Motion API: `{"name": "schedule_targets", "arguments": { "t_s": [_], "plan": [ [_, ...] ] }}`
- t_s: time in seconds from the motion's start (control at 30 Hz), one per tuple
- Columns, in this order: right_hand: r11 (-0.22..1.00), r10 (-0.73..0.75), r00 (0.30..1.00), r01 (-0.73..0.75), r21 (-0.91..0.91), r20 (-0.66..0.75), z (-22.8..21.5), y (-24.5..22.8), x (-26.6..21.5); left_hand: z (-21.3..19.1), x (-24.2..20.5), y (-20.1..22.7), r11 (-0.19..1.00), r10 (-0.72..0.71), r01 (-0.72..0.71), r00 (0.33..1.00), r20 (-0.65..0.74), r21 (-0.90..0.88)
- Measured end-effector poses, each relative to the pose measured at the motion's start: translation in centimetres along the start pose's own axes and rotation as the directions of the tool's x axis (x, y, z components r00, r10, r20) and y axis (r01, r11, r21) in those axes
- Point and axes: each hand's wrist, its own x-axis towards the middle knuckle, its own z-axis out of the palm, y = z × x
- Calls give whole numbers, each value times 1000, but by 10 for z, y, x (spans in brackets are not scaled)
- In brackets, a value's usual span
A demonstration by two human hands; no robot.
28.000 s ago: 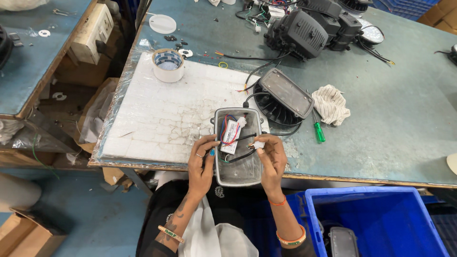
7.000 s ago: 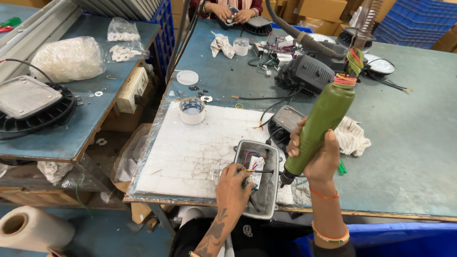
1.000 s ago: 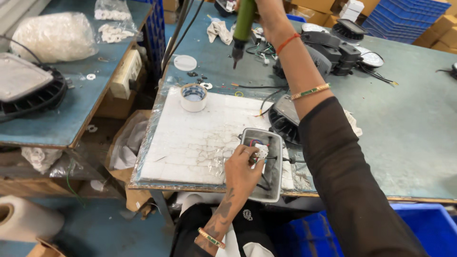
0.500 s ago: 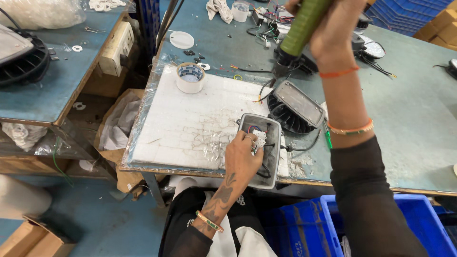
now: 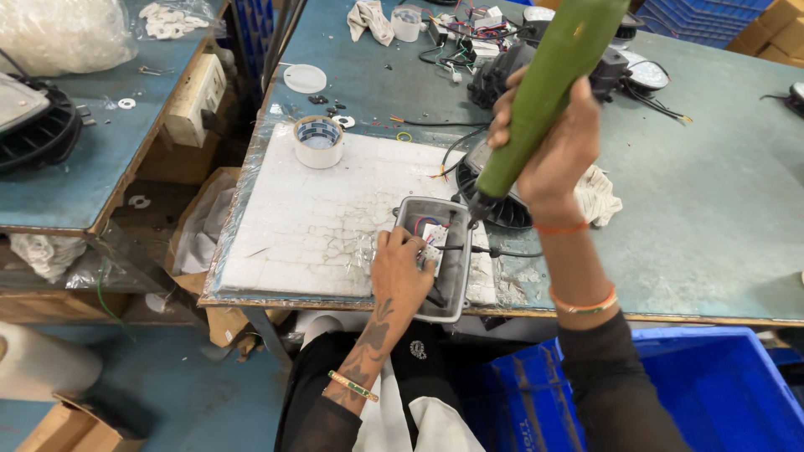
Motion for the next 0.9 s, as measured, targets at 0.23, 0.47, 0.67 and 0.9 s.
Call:
{"name": "schedule_targets", "arguments": {
  "t_s": [0.23,0.47,0.67,0.9],
  "plan": [
    [994,28,999,-24,104,-38,3,37,-40,-2,-4,-8,997,31,-37,995,98,61],
    [992,-4,999,11,125,-53,2,54,-55,-4,-13,-14,983,153,-151,988,3,-101],
    [981,-52,998,57,184,-37,-7,70,-62,-7,-9,-9,980,193,-196,977,95,31],
    [979,-72,991,91,182,-113,-13,95,-78,-6,-4,-1,979,153,-169,979,136,115]
  ]
}}
